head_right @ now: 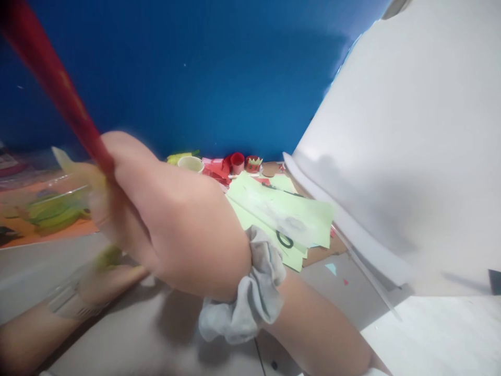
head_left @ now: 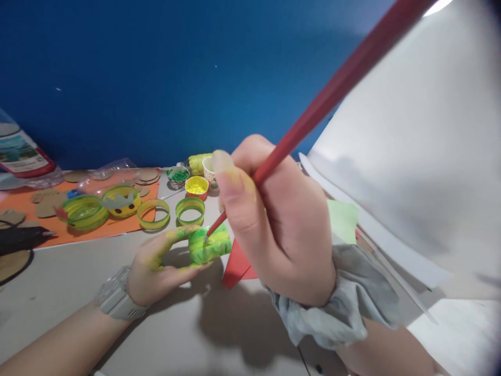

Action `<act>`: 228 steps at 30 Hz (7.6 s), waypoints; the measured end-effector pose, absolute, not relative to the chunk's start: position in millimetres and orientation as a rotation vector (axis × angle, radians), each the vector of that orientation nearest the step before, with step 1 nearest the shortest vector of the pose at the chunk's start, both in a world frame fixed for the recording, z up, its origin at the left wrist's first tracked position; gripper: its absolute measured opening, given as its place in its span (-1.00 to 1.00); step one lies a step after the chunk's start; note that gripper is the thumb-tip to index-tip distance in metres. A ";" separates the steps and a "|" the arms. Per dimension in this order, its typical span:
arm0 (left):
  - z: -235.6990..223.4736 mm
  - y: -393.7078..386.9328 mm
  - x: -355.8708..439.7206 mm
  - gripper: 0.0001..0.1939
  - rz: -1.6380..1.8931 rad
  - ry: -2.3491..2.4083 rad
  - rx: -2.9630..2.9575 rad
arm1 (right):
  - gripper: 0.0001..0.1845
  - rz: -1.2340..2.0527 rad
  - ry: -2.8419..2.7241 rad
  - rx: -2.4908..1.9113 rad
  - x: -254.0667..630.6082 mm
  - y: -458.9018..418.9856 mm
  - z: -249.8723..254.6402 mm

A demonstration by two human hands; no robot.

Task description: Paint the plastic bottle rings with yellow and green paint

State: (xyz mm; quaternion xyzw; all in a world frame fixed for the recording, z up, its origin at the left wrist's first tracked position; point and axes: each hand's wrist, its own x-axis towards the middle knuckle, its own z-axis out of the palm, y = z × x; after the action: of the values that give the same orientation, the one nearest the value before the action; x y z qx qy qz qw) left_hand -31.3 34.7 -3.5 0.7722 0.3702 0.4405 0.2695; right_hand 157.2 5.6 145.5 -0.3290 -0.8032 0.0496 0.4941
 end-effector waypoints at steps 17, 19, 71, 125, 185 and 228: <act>0.6 33.9 -27.7 -0.54 1.146 1.036 2.118 | -0.79 0.072 -1.983 -0.689 153.6 4.0 145.0; 3.2 33.9 -27.5 -0.54 1.134 1.035 2.123 | -0.75 0.031 -1.958 -0.661 153.2 3.2 146.1; -7.7 33.5 -32.7 -0.47 1.335 0.990 2.150 | -0.71 -0.085 -1.892 -1.036 176.8 22.8 148.2; 5.1 32.4 -24.3 -0.53 1.222 1.025 2.157 | -0.75 0.173 -1.772 -0.854 147.9 14.5 136.8; 2.7 33.6 -27.5 -0.49 1.232 1.010 2.189 | -0.80 0.123 -1.904 -0.834 154.3 13.7 150.2; -18.7 38.8 -33.0 -0.45 1.418 0.997 2.087 | -0.76 0.131 -1.771 -0.765 170.7 16.4 153.3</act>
State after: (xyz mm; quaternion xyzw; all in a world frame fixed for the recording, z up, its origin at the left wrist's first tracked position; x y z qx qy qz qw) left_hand -33.0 38.8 -18.7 0.7517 0.3591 0.5106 0.2127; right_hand 170.7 16.4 153.3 -0.3256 -0.7537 0.0556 0.5682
